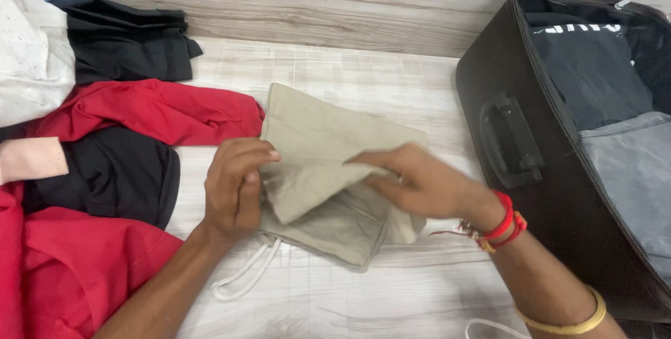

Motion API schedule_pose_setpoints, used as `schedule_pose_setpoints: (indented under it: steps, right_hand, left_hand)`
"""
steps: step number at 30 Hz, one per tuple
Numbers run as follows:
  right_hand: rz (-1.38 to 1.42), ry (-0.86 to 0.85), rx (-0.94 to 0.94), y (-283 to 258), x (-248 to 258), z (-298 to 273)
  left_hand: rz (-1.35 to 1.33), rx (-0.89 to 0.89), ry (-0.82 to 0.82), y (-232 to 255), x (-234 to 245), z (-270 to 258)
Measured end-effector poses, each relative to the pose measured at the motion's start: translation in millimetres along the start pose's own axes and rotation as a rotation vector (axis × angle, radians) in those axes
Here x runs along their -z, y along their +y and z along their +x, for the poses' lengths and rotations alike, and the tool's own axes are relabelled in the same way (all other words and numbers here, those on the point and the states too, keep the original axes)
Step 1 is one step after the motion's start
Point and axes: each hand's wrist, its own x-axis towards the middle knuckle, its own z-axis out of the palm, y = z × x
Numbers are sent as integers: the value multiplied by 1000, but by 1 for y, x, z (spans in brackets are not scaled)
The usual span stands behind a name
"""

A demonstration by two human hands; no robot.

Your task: The person takes a pair of beige pants out of a suitcase, unfolds and refolds them, and then unbuttons and unzips a pair of grey jeans.

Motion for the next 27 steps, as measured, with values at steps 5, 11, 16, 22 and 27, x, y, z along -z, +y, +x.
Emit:
schedule_pose_setpoints:
  steps: [5,11,16,22,27]
  right_hand:
    - [-304,593,111,14,68,36]
    - [-501,1110,390,12,61,33]
    - [-291,263,194,37,11,34]
    - [-320,268,362,57,-23,36]
    - [-203,328,191,78,13,59]
  left_hand:
    - [147,-287,-231,18,-5,6]
    - [101,22,-556,19,-25,0]
    - [129,123,-678,17,-29,-2]
    - [157,103,-712,18,-30,-4]
    - [178,67,-733,18,-28,-2]
